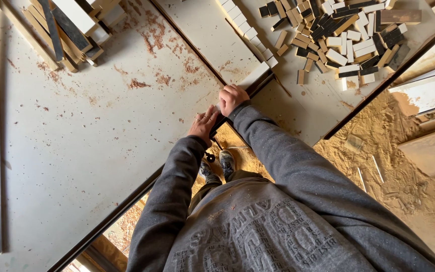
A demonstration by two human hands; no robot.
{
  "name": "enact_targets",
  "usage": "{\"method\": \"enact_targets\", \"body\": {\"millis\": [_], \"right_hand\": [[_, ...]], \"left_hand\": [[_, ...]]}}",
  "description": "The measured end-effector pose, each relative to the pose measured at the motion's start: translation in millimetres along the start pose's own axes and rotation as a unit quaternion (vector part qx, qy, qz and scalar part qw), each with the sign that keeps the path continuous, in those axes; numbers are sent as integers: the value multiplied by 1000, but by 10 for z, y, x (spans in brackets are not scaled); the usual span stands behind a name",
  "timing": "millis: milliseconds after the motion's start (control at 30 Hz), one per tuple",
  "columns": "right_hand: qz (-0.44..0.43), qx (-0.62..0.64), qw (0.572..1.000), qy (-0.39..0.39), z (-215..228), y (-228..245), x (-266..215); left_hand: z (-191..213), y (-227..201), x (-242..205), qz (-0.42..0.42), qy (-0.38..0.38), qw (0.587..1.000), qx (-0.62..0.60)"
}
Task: Organize and stack various wood pieces on a workbench.
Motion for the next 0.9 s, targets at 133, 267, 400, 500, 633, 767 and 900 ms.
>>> {"method": "enact_targets", "body": {"millis": [133,267,400,500,633,767,900], "right_hand": [[-17,7,1000,11,19,18,36],[-42,-3,999,27,7,1,50],[-23,-3,1000,18,-15,-39,32],[-24,-7,999,25,-17,-55,22],[1,1,1000,24,22,-66,36],[-16,0,999,43,-6,-209,-3],[-7,-3,1000,25,72,-152,36]], "left_hand": [[-3,13,-13,-5,1,1000,-5],[-33,41,-19,-35,-39,998,-38],[19,-12,-38,-51,-31,998,-37],[77,-42,-29,-47,-7,999,-20],[-7,-15,-11,-53,6,999,-5],[121,-99,75,-53,51,997,7],[271,-165,141,-65,90,993,44]]}}
Point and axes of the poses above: each hand's wrist, its own x-axis towards the middle knuckle, its own z-axis out of the back of the hand, y = z × x, the point moved 1 cm from there along x, towards the middle knuckle, and after that the axes turned 12 degrees about x, right-handed, at the moved point
